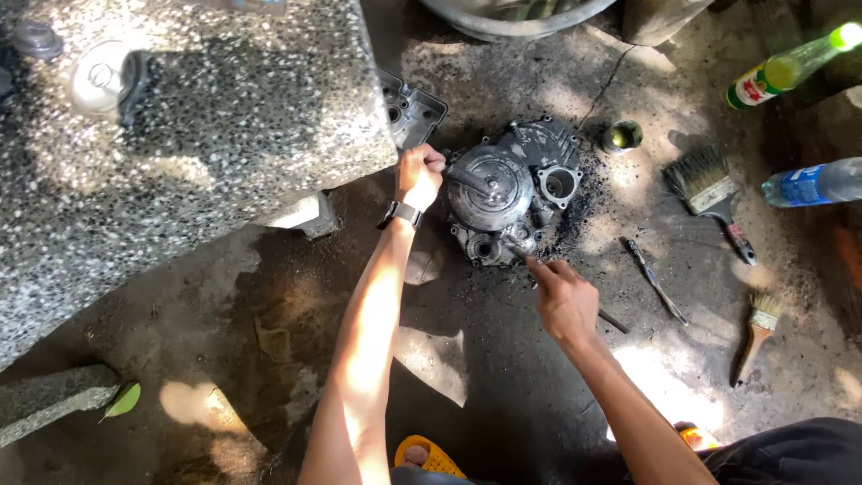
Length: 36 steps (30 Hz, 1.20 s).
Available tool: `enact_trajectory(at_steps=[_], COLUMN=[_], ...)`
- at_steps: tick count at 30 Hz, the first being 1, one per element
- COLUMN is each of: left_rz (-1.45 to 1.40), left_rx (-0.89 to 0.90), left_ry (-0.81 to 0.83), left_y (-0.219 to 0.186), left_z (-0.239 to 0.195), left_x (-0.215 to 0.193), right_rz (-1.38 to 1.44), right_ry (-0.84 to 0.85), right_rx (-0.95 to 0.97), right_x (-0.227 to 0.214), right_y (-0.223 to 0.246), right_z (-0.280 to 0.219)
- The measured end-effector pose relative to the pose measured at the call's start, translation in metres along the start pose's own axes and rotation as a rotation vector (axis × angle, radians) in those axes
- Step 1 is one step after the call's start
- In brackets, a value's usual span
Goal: The person squats on the ground and scrapes caked grease and dirt off a motorcycle engine crankcase cover, holding the part steady with one hand while working a small scraper over its surface. They reposition the part and continue scraping different areas, with brushes and other engine covers laid out on the concrete nearby.
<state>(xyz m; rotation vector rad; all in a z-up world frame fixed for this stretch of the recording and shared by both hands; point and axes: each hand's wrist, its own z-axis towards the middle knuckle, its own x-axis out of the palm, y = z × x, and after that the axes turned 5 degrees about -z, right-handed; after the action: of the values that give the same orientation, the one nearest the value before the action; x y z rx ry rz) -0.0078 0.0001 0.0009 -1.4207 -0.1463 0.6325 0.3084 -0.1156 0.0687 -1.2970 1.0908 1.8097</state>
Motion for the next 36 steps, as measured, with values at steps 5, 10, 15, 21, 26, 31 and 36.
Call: enact_trajectory(at_steps=[5, 10, 15, 21, 26, 31, 36], left_rz=[-0.037, -0.002, 0.021, 0.046, 0.011, -0.125, -0.012], left_rx=[0.007, 0.008, -0.006, 0.016, -0.002, 0.012, -0.019], left_ry=[0.04, 0.064, 0.031, 0.032, 0.022, 0.023, 0.023], left_y=[0.01, 0.009, 0.0, 0.002, 0.007, 0.037, 0.018], left_z=[0.001, 0.003, 0.002, 0.002, 0.003, 0.009, 0.003], left_x=[0.001, 0.0, -0.001, -0.001, 0.002, 0.013, 0.008], right_rz=[-0.049, -0.037, -0.062, -0.075, -0.117, -0.117, -0.166], right_ry=[0.04, 0.044, 0.013, 0.063, 0.139, 0.129, 0.299], right_rx=[0.009, -0.113, 0.041, -0.235, -0.198, -0.341, -0.2], right_x=[-0.019, -0.003, -0.026, -0.008, -0.03, -0.016, -0.035], right_y=[-0.012, 0.0, -0.014, -0.018, -0.037, -0.038, -0.029], right_z=[0.007, 0.011, 0.011, 0.033, 0.035, 0.049, 0.056])
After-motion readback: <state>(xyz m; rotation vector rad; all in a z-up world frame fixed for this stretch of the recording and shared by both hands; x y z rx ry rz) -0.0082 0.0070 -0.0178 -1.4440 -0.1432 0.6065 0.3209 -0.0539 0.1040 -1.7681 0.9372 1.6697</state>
